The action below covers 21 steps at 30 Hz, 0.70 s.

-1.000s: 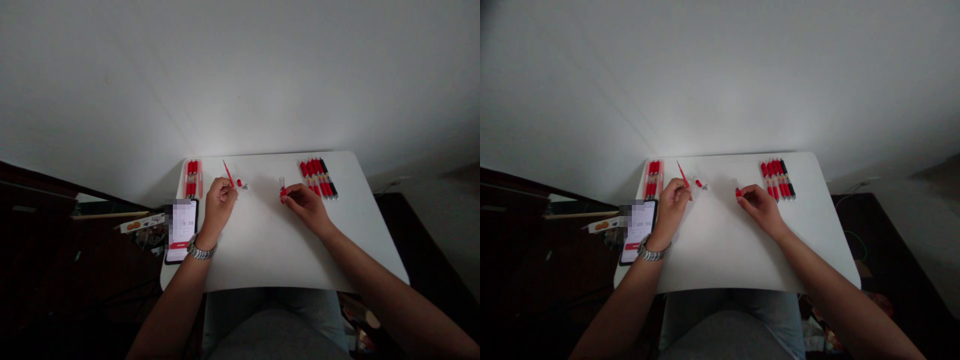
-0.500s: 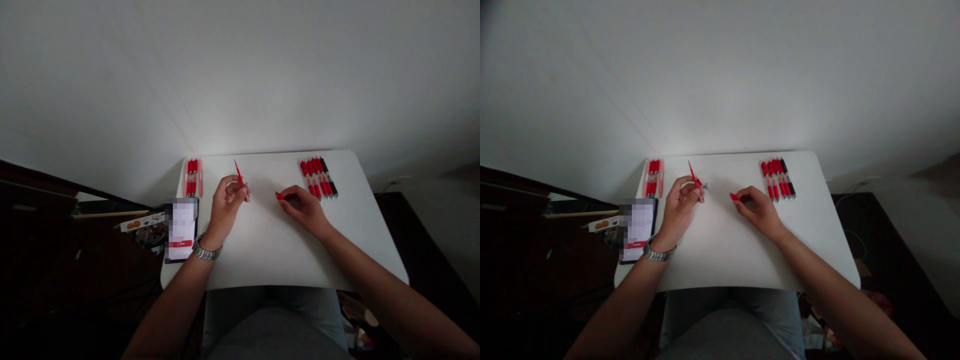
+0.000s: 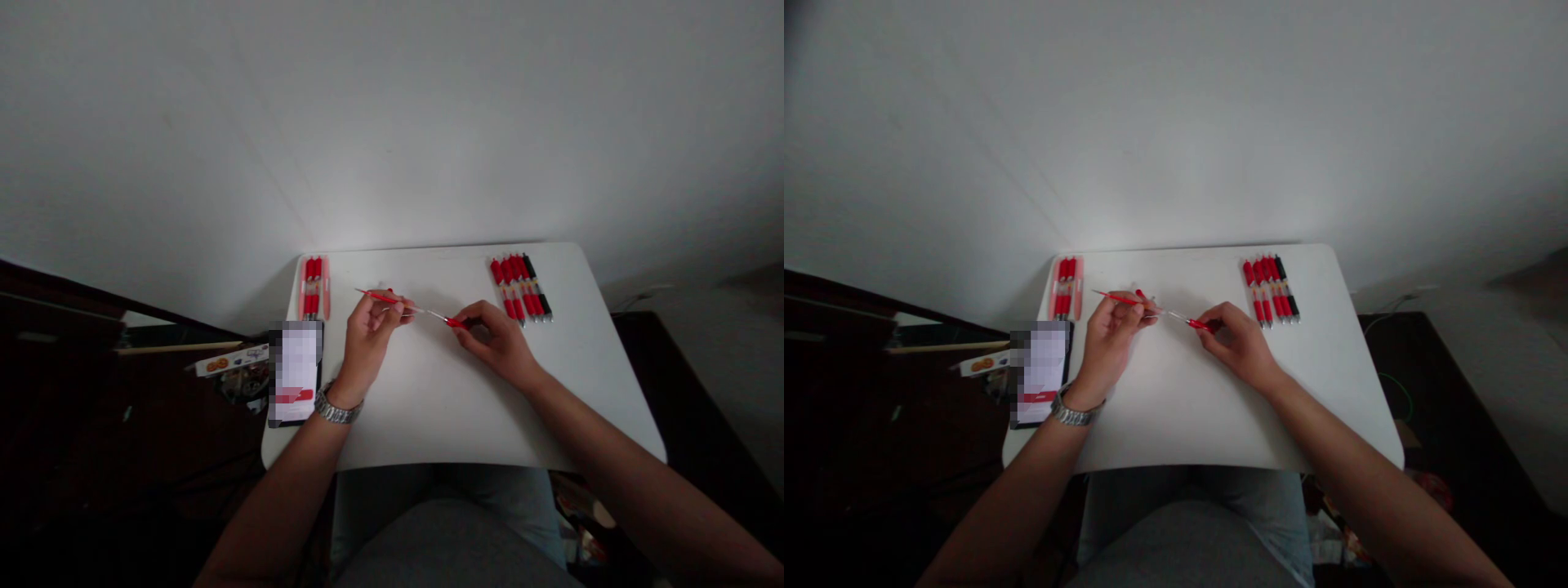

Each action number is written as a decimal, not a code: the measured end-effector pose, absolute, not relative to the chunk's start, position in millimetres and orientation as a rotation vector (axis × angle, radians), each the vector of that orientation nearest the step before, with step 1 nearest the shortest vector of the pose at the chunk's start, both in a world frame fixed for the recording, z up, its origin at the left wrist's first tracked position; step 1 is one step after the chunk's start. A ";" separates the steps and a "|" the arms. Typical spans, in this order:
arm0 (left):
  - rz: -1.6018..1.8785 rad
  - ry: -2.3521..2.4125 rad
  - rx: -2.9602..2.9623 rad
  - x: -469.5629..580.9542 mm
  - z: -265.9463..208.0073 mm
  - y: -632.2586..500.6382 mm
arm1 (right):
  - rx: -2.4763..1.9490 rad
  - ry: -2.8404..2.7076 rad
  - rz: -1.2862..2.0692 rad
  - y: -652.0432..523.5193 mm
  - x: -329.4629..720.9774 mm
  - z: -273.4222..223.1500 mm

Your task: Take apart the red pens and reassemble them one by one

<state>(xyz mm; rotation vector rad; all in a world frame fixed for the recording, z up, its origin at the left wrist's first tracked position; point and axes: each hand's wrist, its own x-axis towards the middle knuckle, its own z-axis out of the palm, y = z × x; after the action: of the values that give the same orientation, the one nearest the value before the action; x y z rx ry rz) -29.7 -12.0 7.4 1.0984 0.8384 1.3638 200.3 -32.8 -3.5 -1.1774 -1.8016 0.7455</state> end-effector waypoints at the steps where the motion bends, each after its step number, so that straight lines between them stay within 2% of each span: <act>1: 1.369 0.841 1.101 -30.0 7.4 -11.8 | -1.178 -1.800 0.744 -32.7 200.3 -3.6; 21: 1.140 0.852 1.270 -27.2 8.6 -16.7 | -1.128 -1.870 0.728 -33.8 197.3 2.8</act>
<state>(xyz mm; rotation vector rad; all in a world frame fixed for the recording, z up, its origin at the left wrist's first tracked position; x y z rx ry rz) -27.2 -16.7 8.6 1.2703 0.8519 1.1398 197.3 -33.8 2.8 -1.1283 -1.8695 0.7279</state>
